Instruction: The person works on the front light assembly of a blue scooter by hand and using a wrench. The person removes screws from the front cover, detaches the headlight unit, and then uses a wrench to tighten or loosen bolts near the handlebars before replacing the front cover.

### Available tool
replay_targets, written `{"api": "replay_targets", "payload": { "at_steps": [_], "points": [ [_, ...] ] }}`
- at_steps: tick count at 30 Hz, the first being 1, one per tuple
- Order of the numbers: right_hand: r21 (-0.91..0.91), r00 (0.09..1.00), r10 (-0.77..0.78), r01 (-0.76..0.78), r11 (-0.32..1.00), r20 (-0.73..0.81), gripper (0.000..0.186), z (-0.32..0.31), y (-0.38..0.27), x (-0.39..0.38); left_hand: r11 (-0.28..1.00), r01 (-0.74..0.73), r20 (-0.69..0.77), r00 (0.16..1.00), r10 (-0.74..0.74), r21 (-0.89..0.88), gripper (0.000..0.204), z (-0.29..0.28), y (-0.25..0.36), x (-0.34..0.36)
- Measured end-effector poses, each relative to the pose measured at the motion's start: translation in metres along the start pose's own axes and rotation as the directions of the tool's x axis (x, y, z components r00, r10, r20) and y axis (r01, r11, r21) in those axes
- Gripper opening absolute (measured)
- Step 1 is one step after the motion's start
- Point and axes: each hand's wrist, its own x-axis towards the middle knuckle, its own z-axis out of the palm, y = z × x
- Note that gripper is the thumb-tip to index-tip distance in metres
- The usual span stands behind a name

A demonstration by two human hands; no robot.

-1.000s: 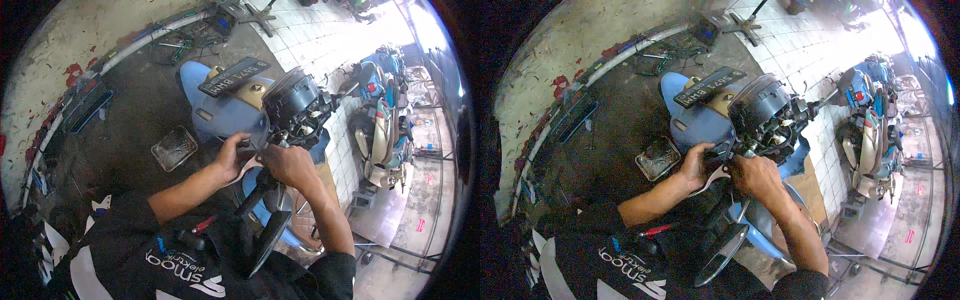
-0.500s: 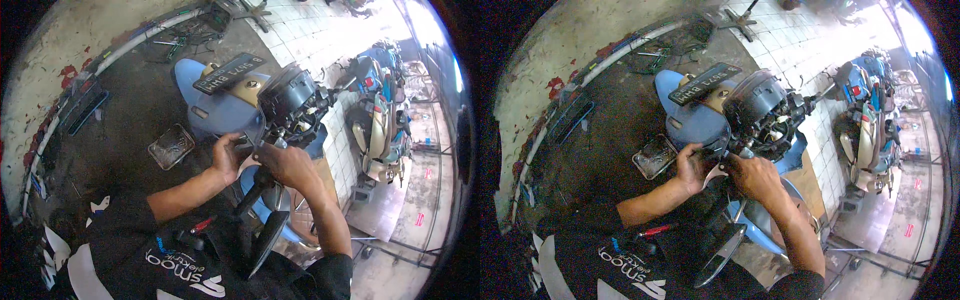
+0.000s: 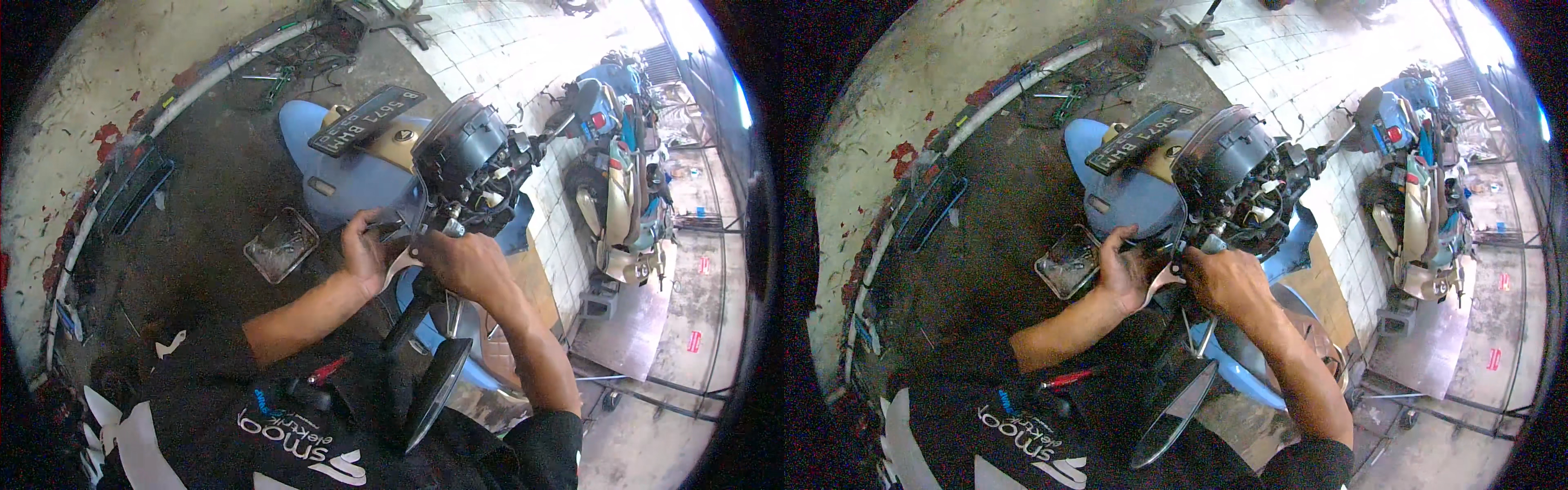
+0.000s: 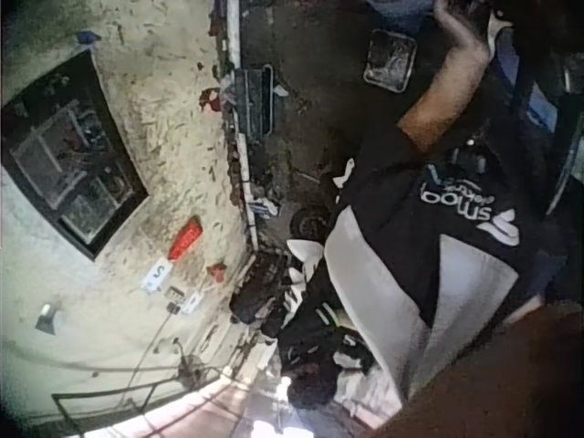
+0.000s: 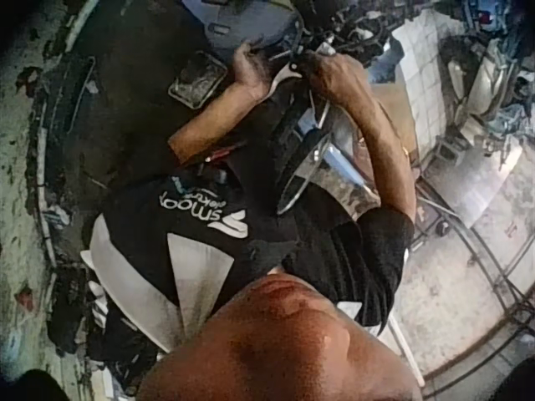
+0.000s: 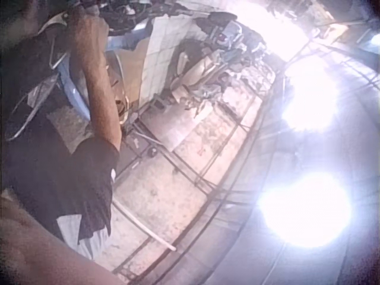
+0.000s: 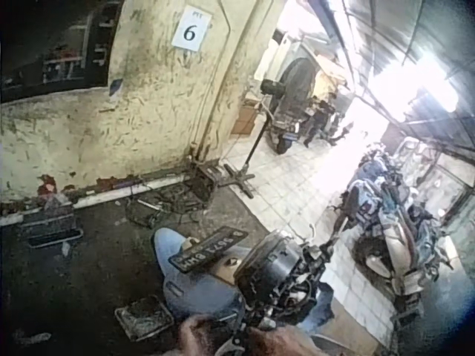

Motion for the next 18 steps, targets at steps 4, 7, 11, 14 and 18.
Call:
{"api": "replay_targets", "payload": {
  "at_steps": [4,7,11,14,18],
  "points": [
    [-0.027,1.0,0.021,-0.02,0.999,0.023,0.021,-0.002,-0.002,-0.002,0.998,-0.055,-0.103,0.993,0.058,0.032,0.064,-0.005,-0.009,0.004],
    [-0.008,0.999,0.028,-0.028,1.0,0.036,0.02,-0.003,-0.001,-0.006,0.998,-0.049,-0.164,0.985,0.056,0.045,0.064,-0.004,-0.014,0.006],
    [0.025,1.0,-0.002,0.001,1.0,0.002,0.021,-0.003,0.0,-0.003,0.999,-0.009,-0.103,0.995,0.014,0.042,0.064,0.004,-0.009,0.001],
    [0.025,1.0,-0.007,0.007,1.0,0.002,0.021,-0.004,0.0,0.003,0.999,0.037,-0.098,0.994,-0.038,-0.016,0.049,0.007,0.001,-0.003],
    [0.005,0.999,0.003,-0.003,1.0,0.037,0.021,-0.003,0.0,0.002,0.985,0.093,-0.077,0.994,-0.083,0.143,0.047,0.009,0.005,-0.003]
  ]
}}
